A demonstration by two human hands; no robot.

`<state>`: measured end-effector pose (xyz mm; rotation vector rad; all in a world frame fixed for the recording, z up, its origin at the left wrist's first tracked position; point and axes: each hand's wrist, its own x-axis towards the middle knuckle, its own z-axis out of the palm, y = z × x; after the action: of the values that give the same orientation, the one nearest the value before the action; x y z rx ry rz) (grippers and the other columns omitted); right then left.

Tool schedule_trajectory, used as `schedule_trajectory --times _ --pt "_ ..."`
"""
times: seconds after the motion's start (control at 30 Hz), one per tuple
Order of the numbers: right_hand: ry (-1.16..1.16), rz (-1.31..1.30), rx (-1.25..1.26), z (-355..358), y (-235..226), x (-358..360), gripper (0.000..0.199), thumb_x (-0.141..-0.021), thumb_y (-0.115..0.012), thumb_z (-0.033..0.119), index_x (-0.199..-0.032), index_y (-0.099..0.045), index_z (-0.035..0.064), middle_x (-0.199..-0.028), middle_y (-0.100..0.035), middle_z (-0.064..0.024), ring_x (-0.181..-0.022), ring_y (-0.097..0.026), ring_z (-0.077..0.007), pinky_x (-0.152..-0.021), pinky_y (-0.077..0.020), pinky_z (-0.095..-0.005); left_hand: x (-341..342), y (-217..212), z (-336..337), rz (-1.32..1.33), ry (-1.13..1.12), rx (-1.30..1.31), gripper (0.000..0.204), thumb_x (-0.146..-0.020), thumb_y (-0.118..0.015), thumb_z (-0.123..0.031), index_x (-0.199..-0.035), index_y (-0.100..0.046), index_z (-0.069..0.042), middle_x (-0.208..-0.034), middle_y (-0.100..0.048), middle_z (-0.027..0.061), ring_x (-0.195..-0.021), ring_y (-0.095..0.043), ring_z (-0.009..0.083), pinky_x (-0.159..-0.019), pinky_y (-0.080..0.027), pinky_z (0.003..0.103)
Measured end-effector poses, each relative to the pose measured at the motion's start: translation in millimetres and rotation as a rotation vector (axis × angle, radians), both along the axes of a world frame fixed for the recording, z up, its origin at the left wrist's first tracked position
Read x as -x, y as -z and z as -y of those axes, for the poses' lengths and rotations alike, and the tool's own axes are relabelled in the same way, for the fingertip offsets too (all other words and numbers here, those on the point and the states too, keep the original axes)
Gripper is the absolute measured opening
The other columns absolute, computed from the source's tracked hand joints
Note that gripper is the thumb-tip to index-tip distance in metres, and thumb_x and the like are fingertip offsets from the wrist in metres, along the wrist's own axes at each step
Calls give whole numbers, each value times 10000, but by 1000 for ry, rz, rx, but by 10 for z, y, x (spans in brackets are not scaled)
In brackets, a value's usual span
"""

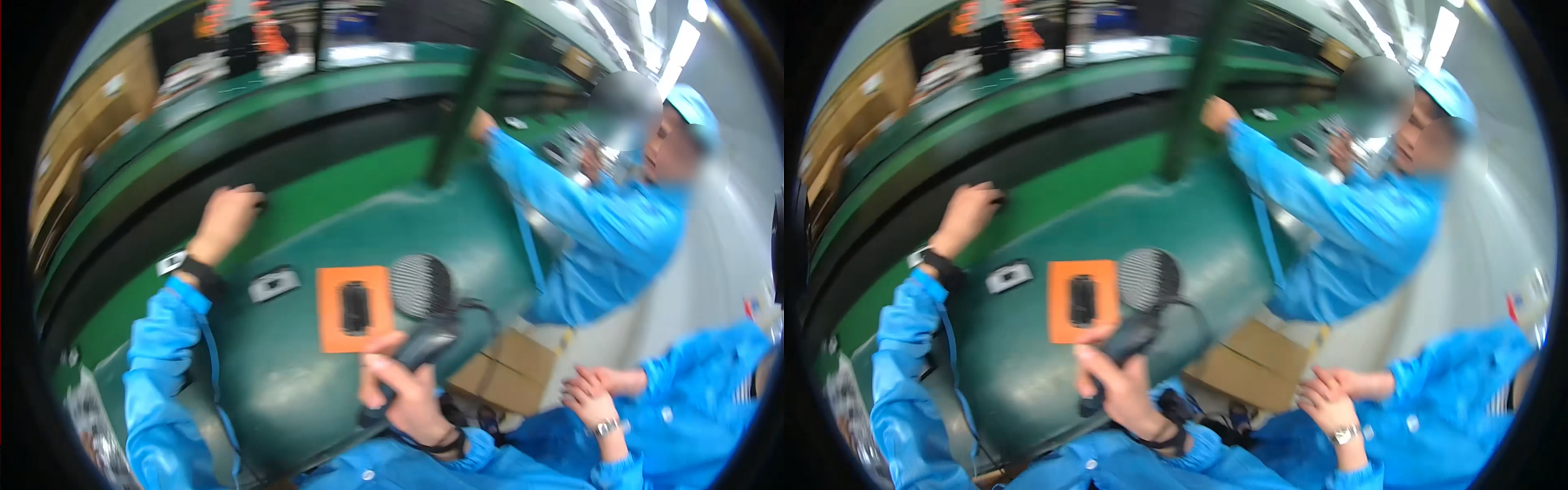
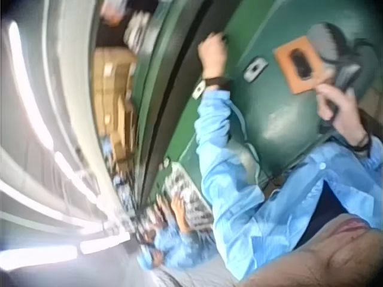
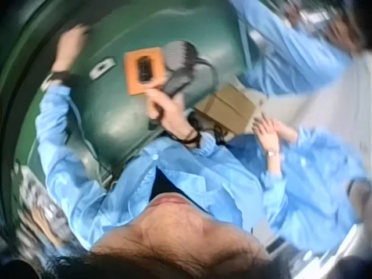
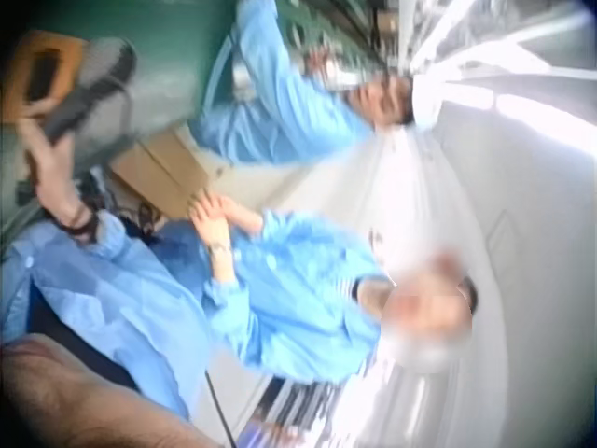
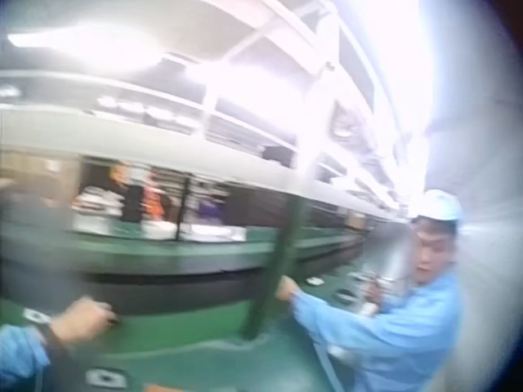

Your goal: Using an electric screwdriver to secure components inside plastic housings on an assembly line.

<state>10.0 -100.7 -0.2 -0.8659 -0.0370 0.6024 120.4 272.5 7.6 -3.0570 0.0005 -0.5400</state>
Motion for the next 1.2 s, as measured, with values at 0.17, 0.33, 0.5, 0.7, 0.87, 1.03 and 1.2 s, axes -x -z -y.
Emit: schedule_trajectory --times 0.17,0.33,0.5,0.7,0.87,1.03,1.2 --pt "-176 95 37 -251 -90 76 170 -979 -640 61 -1140 -591 32 -683 -561 1 -537 -537 -67 -529 -409 -241 55 -67 48 269 130 465 406 -923 -694 -139 -1312 -638 -35 -1110 -727 129 -1039 -703 261 -879 -544 367" --pt "-76 312 84 -154 -352 -110 325 -936 -699 41 -1248 -610 28 -855 -629 -33 -705 -619 -104 -644 -494 -266 -177 -843 1920 100 388 1362 409 -1008 -609 -204 -1372 -566 -25 -1125 -724 80 -1068 -645 153 -961 -487 302" --pt "136 993 209 -663 -9 -4 496 -820 -831 20 -1246 -577 10 -1193 -603 -98 -1097 -594 -187 -973 -470 -334 79 -898 1939 232 360 1503 436 -988 -591 -175 -1388 -531 -10 -1102 -723 80 -1036 -630 143 -980 -461 324" --pt "73 947 348 -418 -113 82 470 -764 -841 -3 -1186 -635 3 -1162 -589 -118 -1069 -613 -226 -955 -496 -358 172 -885 2059 290 335 1648 414 -967 -590 -131 -1361 -550 -10 -1037 -731 67 -972 -632 123 -919 -460 302" --pt "314 1374 600 -436 -222 464 669 -665 -750 -91 -1303 -685 98 -1151 -575 -112 -826 -714 -246 -633 -589 -353 275 -961 1941 502 279 1607 390 -970 -585 -148 -1334 -563 -11 -985 -720 49 -950 -630 119 -901 -449 301" --pt "411 1425 678 -412 -264 633 678 -665 -751 -91 -1313 -683 97 -1175 -576 -122 -731 -713 -207 -592 -594 -316 327 -1073 2039 556 334 1673 395 -966 -596 -158 -1329 -568 -5 -988 -718 54 -925 -631 129 -889 -449 302" --pt "208 719 260 -399 -352 17 350 -844 -694 -27 -1181 -624 33 -1081 -609 -98 -903 -666 -218 -685 -547 -316 418 -1062 1830 647 364 1534 360 -977 -594 -155 -1306 -595 -9 -1026 -723 91 -922 -654 158 -842 -475 300"
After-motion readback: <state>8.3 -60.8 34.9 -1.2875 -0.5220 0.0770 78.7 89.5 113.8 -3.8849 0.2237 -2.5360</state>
